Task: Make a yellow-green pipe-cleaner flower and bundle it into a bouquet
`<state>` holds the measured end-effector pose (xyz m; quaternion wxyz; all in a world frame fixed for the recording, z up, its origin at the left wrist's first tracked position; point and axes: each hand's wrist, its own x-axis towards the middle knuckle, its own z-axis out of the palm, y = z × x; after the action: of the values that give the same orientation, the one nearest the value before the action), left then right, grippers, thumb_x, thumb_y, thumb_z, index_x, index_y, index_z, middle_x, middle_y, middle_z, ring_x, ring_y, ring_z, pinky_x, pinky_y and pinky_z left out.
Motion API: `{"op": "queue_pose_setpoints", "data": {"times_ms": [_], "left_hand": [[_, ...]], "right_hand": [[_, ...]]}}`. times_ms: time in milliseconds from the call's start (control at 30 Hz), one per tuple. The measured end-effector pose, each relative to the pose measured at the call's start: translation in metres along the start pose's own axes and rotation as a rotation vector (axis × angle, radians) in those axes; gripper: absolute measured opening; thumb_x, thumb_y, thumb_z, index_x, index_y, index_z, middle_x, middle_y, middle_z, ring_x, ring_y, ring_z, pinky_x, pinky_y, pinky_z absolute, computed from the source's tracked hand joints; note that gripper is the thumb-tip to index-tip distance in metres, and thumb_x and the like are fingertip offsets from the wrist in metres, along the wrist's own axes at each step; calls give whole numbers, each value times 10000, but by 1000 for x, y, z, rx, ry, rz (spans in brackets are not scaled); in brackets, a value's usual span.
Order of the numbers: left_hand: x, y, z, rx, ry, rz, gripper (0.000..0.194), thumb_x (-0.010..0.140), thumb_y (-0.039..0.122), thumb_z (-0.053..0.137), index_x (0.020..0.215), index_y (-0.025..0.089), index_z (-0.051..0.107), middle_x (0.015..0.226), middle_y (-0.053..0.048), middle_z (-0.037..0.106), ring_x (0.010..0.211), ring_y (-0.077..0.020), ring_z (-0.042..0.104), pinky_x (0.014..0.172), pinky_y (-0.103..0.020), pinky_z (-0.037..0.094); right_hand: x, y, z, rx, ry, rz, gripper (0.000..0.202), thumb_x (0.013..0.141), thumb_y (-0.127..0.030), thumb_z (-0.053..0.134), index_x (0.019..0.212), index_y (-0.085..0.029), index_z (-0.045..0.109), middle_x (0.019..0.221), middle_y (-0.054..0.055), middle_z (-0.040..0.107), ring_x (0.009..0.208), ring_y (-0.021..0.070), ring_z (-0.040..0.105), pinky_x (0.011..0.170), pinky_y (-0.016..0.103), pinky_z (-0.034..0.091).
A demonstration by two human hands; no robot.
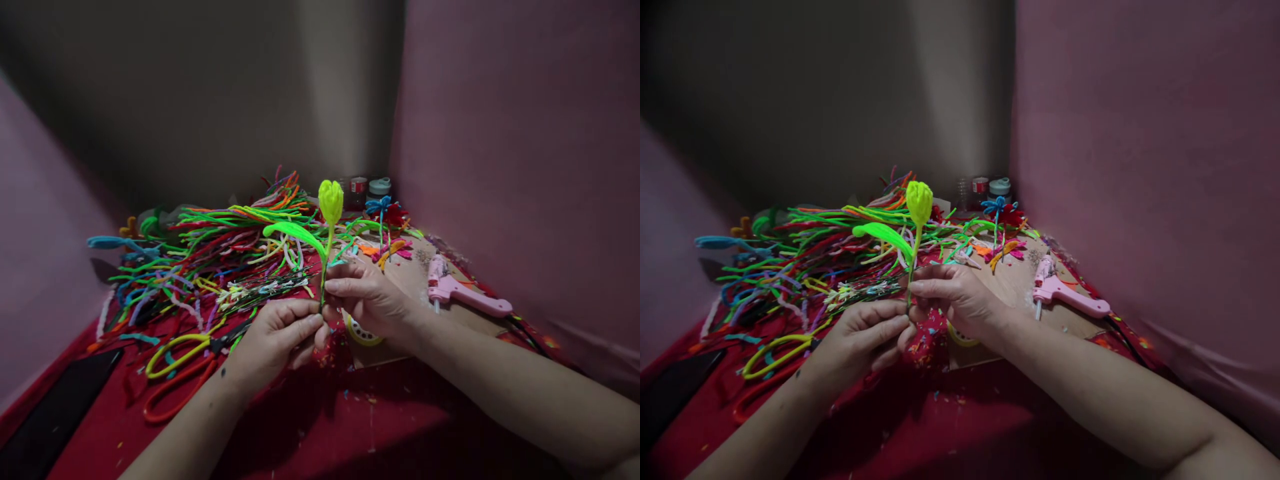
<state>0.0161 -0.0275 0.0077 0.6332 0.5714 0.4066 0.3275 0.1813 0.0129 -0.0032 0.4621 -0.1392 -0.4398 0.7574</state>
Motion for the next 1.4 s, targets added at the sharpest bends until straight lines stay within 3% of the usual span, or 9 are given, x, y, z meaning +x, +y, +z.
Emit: {"op": "queue_pose_setpoints", "data": {"times_ms": [233,333,567,800,967,1033,1233,1300,1400], "left_hand": [[2,2,-3,77,-103,-25,201,847,302,554,780,139,651,584,13,567,373,-25,366,370,-184,199],[2,3,-6,173,-114,-20,263,862,333,529,730,134,639,476,31,487,377,-45,362,395,-206,198],[6,-3,-5,53,118,77,225,776,389,644,820,168,645,546,54,431,475,-53,310,459,-212,212],[11,-9,2,32,237,20,274,693,383,706,837,151,681,493,67,369,427,-42,261,426,-209,148],[6,-5,5,74,304,100,234,723,370,682,711,138,654,506,55,400,452,-44,294,428,-194,196],[4,-4,6,111,369,131,232,734,368,669,685,142,645,492,56,407,447,-45,297,421,-192,203],[6,-5,5,214,462,160,216,717,346,661,635,149,625,481,56,431,434,-52,306,411,-197,221],[7,-6,6,281,472,168,214,711,340,652,625,146,628,487,49,439,449,-61,322,421,-202,235],[7,-6,8,370,472,179,212,711,333,644,612,146,634,520,30,472,484,-76,363,442,-207,264]], "right_hand": [[-1,-3,4,-10,127,-18,115,628,-141,733,702,-139,645,599,-33,597,460,74,520,434,201,403],[-1,-4,2,-70,63,2,103,640,-149,710,738,-130,683,607,-16,612,489,80,516,460,210,399],[-1,1,2,-130,80,-33,149,600,-151,727,748,-169,733,673,5,663,655,129,572,668,279,448],[0,8,6,-92,82,78,144,538,-172,744,681,-159,735,606,-2,639,612,121,551,674,284,438],[0,7,8,-105,100,56,187,539,-190,765,711,-159,701,649,-16,627,633,117,551,715,296,446],[-1,5,9,-195,147,-28,213,572,-214,766,753,-161,668,702,-13,617,674,124,554,717,298,446],[-8,-5,13,-794,343,-608,262,699,-181,701,939,-210,601,861,3,564,726,118,499,678,271,437],[-9,-8,13,-931,297,-679,341,708,-184,707,1034,-229,614,916,18,577,792,135,517,716,286,445],[-10,-11,13,-998,250,-694,205,759,-194,680,955,-255,685,883,21,612,841,153,557,770,315,450]]}}
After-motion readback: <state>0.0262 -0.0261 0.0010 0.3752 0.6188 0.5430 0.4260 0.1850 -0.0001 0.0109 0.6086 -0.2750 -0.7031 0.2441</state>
